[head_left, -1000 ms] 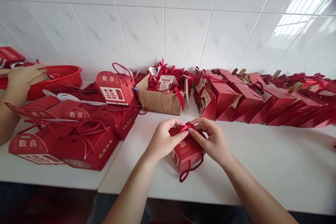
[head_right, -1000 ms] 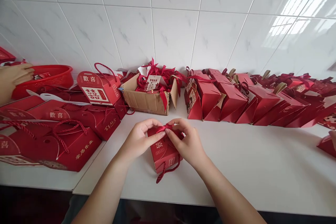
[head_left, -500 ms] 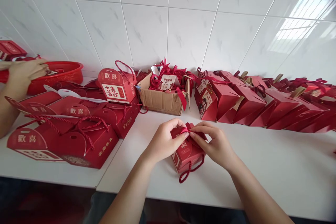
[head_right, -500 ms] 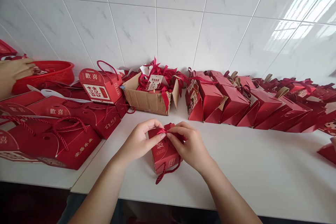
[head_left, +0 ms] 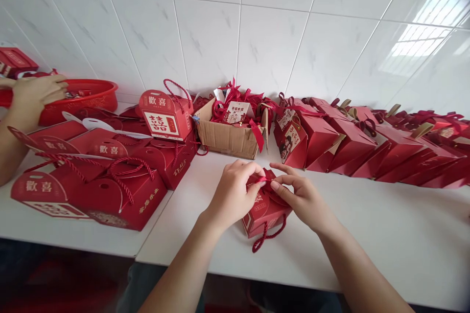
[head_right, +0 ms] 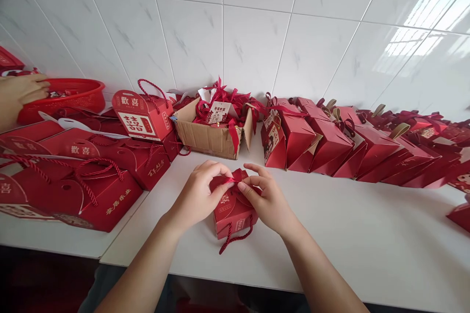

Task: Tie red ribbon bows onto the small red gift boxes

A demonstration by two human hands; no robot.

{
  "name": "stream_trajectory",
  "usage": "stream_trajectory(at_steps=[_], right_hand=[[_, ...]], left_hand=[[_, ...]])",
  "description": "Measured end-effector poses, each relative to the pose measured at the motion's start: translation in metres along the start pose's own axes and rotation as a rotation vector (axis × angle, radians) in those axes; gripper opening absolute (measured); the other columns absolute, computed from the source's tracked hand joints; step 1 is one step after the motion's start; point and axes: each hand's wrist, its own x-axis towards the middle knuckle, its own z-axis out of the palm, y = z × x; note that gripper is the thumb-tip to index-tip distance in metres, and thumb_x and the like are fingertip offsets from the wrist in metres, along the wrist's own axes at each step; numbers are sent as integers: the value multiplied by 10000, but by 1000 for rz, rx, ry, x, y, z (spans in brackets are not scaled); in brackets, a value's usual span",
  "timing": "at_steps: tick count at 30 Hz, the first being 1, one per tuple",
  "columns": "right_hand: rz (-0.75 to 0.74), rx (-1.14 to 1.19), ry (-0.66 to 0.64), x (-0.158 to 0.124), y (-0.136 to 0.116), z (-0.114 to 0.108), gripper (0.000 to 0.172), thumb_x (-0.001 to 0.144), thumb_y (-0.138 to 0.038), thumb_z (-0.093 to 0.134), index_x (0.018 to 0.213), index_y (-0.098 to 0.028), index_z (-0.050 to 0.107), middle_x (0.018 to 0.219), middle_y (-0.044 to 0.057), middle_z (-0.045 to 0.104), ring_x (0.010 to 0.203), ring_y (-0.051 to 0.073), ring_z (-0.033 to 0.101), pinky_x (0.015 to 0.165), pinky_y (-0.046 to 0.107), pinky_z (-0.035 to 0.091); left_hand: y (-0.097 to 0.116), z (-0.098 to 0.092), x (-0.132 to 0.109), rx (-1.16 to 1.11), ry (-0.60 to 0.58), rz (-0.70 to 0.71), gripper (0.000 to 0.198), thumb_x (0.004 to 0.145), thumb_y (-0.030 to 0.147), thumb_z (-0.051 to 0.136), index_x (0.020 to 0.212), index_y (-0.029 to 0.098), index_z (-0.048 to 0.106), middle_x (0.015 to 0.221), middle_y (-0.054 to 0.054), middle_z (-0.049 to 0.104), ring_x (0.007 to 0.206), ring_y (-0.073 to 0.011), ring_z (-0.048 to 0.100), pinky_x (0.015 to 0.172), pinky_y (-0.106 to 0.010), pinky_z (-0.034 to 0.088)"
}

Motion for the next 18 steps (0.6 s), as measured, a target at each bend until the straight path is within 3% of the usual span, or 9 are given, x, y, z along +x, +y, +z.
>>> stream_trajectory(at_steps=[4, 9, 15, 18], right_hand=[[24, 139, -63, 0, 0, 2, 336, 879, -460, 515, 708, -201, 645, 1413, 79, 439, 1399, 242, 244, 1006, 379, 383], [64, 294, -52, 1, 1, 9, 337, 855, -470, 554, 673, -194, 624, 1433, 75, 429, 1410, 255, 225, 1017, 394, 377], [71, 322, -33, 1, 3, 12, 333, 844, -474, 567, 679, -196, 647, 1446, 67, 413, 1411, 257, 225, 986, 377, 414], [80, 343, -31, 1, 3, 12, 326, 847, -461, 569, 672, -199, 648, 1437, 64, 424, 1415, 249, 216, 974, 372, 416]], left_hand=[[-4, 5, 1, -113, 0, -38, 50, 826, 170, 533, 799, 202, 560, 862, -29, 633, 866, -182, 580, 829, -330, 447], [-4, 6, 0, -287, -16, -113, 58, 848, 208, 509, 877, 194, 557, 903, -44, 632, 886, -176, 596, 816, -301, 473], [0, -5, -3, -264, -91, -8, 272, 813, 92, 487, 1050, 223, 512, 1034, -30, 599, 1020, -156, 560, 925, -281, 432], [-2, -9, -4, -224, -71, 25, 345, 783, 81, 516, 1093, 224, 470, 1084, -38, 561, 1064, -163, 527, 966, -293, 405]])
